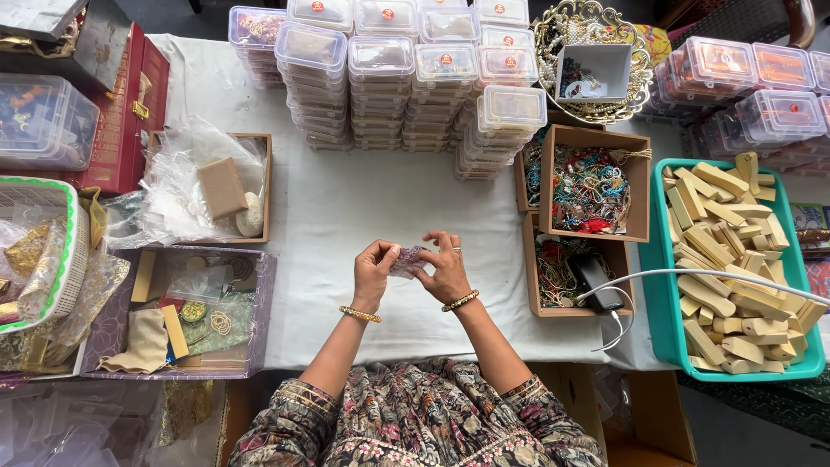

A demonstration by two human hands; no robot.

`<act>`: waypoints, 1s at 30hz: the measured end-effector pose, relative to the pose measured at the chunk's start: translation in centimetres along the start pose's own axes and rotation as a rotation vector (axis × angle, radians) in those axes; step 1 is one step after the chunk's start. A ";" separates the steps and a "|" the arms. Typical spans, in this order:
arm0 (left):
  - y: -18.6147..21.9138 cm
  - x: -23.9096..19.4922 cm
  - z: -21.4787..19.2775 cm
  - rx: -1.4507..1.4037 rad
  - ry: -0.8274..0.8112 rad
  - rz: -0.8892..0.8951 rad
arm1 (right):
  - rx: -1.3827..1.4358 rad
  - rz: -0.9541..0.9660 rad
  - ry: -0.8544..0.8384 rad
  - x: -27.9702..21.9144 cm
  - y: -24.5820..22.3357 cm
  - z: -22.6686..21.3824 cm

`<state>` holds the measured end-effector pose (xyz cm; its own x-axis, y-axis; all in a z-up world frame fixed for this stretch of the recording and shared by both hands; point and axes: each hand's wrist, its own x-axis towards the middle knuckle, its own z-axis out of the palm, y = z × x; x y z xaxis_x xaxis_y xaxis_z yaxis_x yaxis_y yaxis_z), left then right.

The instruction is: The person organizes various jewelry items on a table covered with a white cloth. They handle necklaces, bracelets, and small decorative pieces, placing them into clear plastic containers and small bags. The person also folds a piece of gold fabric and stacks the containers.

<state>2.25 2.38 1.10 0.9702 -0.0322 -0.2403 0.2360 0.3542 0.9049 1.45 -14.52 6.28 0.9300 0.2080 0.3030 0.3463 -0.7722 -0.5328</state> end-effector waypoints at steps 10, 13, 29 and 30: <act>0.6 0.4 -0.2 -0.101 -0.058 -0.013 | 0.317 0.090 -0.132 -0.3 2.6 1.6; 2.4 0.0 0.0 0.009 -0.132 -0.018 | 0.390 0.171 -0.130 -0.6 3.3 1.8; -0.2 1.0 -0.6 0.122 -0.226 -0.142 | 1.135 0.593 -0.104 -2.5 7.1 3.7; 0.2 1.0 -0.7 0.140 -0.279 -0.176 | 1.152 0.571 -0.088 -2.8 7.7 4.0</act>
<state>3.21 3.08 0.79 0.8875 -0.3419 -0.3089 0.3871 0.1897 0.9023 1.96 -18.61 -1.86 0.9706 0.0943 -0.2216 -0.2359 0.1871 -0.9536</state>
